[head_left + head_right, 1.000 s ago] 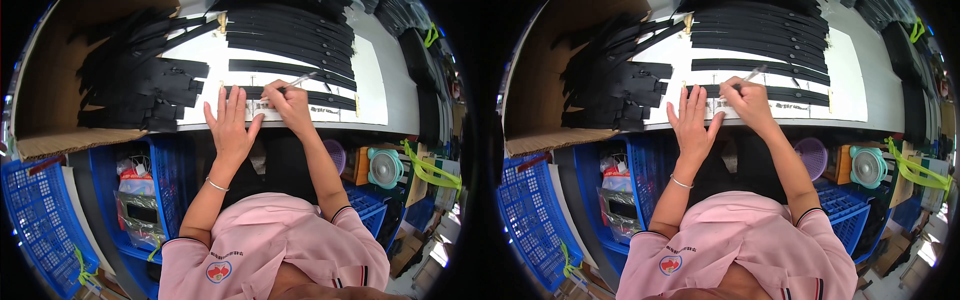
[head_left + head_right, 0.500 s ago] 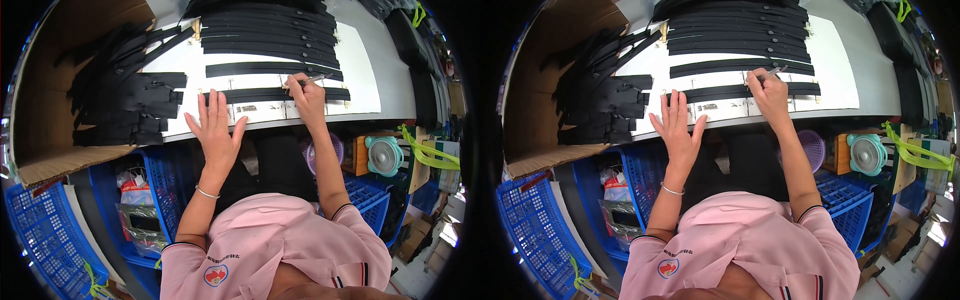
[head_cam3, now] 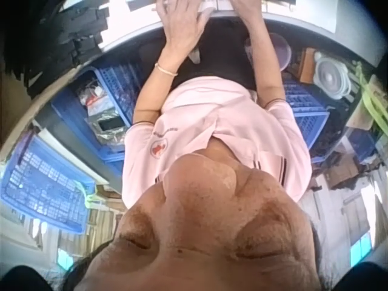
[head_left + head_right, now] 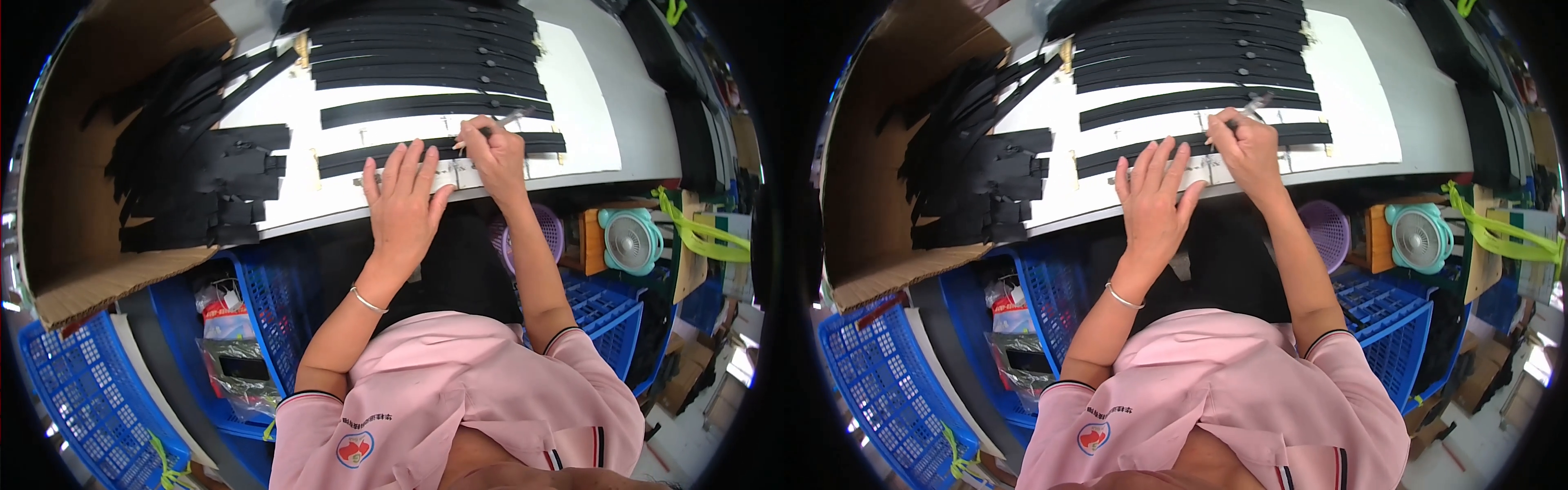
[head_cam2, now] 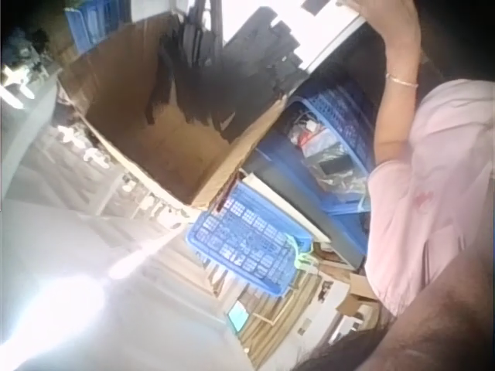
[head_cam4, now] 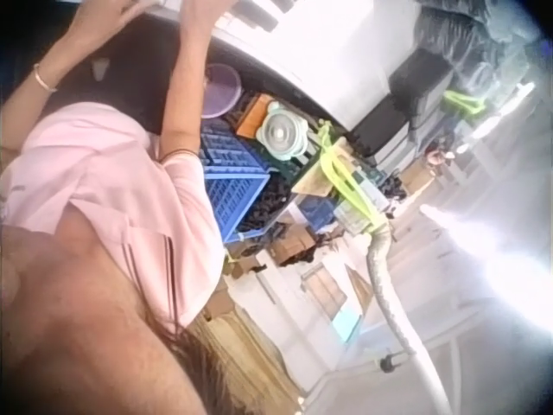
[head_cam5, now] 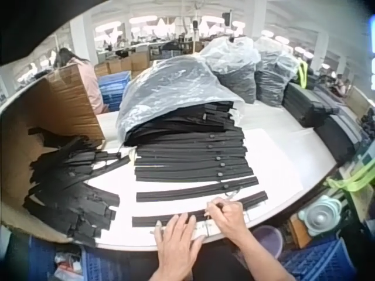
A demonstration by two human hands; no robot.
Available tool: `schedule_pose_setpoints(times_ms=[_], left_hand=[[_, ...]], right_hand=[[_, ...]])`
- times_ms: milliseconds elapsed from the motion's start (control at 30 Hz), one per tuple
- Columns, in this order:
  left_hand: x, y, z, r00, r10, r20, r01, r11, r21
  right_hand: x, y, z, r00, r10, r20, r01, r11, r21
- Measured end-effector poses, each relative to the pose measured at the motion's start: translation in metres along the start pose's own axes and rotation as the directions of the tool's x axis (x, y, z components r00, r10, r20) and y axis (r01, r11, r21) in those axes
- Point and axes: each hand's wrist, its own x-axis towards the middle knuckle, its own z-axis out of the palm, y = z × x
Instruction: Use a pen to mark specific positions on black zippers aligned on a template.
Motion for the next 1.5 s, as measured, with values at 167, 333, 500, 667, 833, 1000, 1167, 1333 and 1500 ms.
schedule_pose_setpoints(times_ms=[167, 333, 500, 667, 833, 1000, 1167, 1333, 1500], left_hand=[[0.000, 0.000, 0.001, 1.000, -0.001, 0.003, 0.001, 0.999, 0.038], [0.001, 0.000, 0.001, 1.000, 0.009, -0.001, -0.009, 0.999, 0.043], [0.000, 0.001, 0.002, 1.000, 0.005, -0.005, -0.004, 0.998, 0.058], [0.002, 0.002, 0.002, 1.000, 0.009, 0.016, -0.009, 0.999, 0.051], [0.002, 0.002, 0.002, 1.000, 0.005, 0.031, -0.008, 0.997, 0.080], [0.001, 0.002, 0.000, 0.999, 0.009, 0.045, -0.013, 0.996, 0.084], [0.008, 0.011, 0.000, 0.999, -0.012, 0.043, 0.010, 0.999, 0.040], [0.045, 0.048, 0.021, 0.994, 0.089, -0.063, -0.099, 0.976, -0.195], [0.074, 0.066, 0.064, 0.985, 0.130, -0.111, -0.155, 0.956, -0.250]], right_hand=[[-0.001, 0.008, -0.005, 0.998, 0.019, 0.065, -0.016, 0.998, -0.053], [-0.002, 0.004, -0.005, 0.994, 0.052, 0.100, -0.043, 0.995, -0.088], [-0.002, 0.010, -0.006, 0.993, 0.011, 0.121, 0.008, 0.988, -0.156], [-0.001, 0.009, -0.001, 0.992, -0.118, 0.035, 0.120, 0.988, -0.094], [-0.005, -0.010, -0.048, 0.999, 0.042, 0.016, -0.044, 0.971, 0.233], [0.010, 0.022, -0.094, 0.972, 0.131, -0.194, -0.103, 0.983, 0.149], [0.009, 0.043, -0.099, 0.978, 0.102, -0.182, -0.090, 0.993, 0.073], [0.008, 0.040, -0.096, 0.977, 0.170, -0.126, -0.161, 0.984, 0.074], [0.009, 0.048, -0.094, 0.984, 0.058, -0.168, -0.053, 0.998, 0.030]])
